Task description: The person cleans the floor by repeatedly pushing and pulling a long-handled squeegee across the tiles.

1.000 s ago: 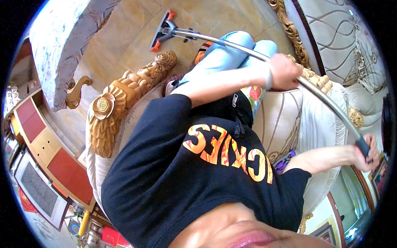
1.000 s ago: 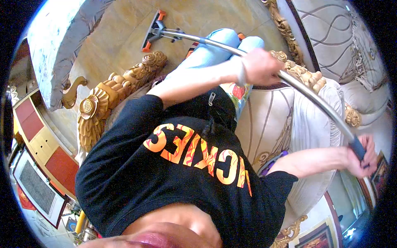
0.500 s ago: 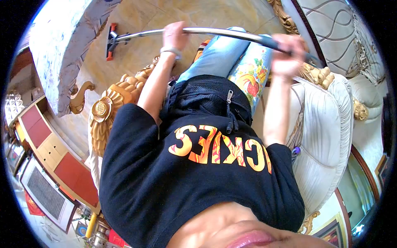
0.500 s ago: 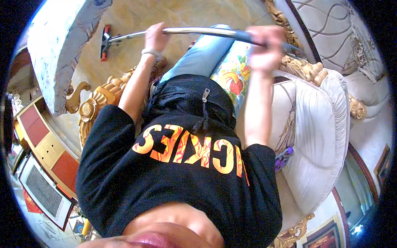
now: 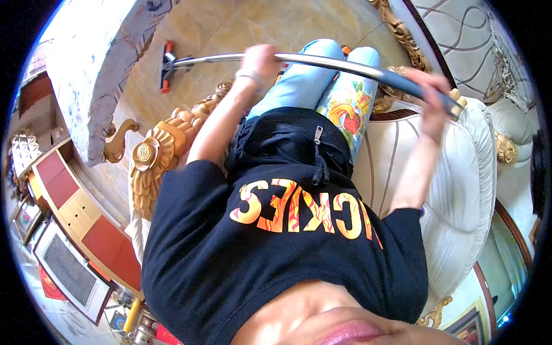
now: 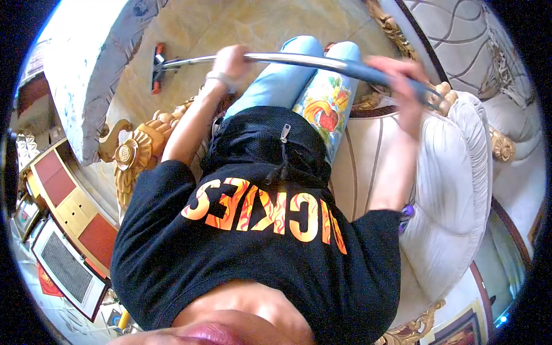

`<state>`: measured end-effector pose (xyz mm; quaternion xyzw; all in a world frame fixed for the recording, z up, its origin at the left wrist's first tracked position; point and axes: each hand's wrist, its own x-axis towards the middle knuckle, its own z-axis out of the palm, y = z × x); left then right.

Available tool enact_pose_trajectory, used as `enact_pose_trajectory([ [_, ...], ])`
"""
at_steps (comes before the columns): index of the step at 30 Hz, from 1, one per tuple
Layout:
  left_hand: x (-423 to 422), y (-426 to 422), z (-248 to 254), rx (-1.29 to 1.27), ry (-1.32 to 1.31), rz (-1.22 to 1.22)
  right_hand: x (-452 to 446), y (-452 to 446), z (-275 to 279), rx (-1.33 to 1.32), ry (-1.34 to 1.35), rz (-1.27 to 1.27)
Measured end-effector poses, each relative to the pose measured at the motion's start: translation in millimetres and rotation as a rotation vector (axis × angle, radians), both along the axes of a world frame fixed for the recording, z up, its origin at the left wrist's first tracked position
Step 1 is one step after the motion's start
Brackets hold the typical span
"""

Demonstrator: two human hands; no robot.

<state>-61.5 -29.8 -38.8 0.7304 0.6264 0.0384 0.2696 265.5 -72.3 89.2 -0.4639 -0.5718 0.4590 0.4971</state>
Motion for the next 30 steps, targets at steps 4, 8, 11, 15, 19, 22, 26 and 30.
enact_pose_trajectory([
  [4, 127.0, -11.4, 39.6, 0.027, -0.281, -0.452, 130.0, -62.3, 85.5, 0.487, -0.143, -0.617],
  [8, 194.5, -48.0, 95.1, 0.109, -0.594, -0.792, 124.2, -121.9, 157.4, 0.897, 0.58, -0.57],
  [11, 185.0, -44.0, 78.0, 0.25, -0.732, -0.856, 96.0, -140.8, 164.2, 0.896, 0.519, -0.616],
  [15, 113.7, 16.4, 70.7, 0.278, -0.589, -0.855, 34.8, -111.1, 132.7, 0.747, 0.516, -0.49],
  [19, 21.5, 86.0, 20.9, 0.644, -0.284, -0.538, -48.1, -35.1, 49.8, 0.613, 0.348, -0.181],
  [22, -56.0, 123.3, -17.2, 0.628, 0.173, -0.156, -118.6, 11.9, -19.2, 0.508, 0.343, 0.189],
  [26, -98.6, 117.6, -39.7, 0.669, 0.377, -0.063, -189.8, 53.6, -81.7, 0.541, -0.019, 0.316],
  [30, -72.1, 95.4, -53.7, 0.589, 0.128, -0.027, -195.0, 84.3, -148.7, 0.308, -0.01, 0.346],
])
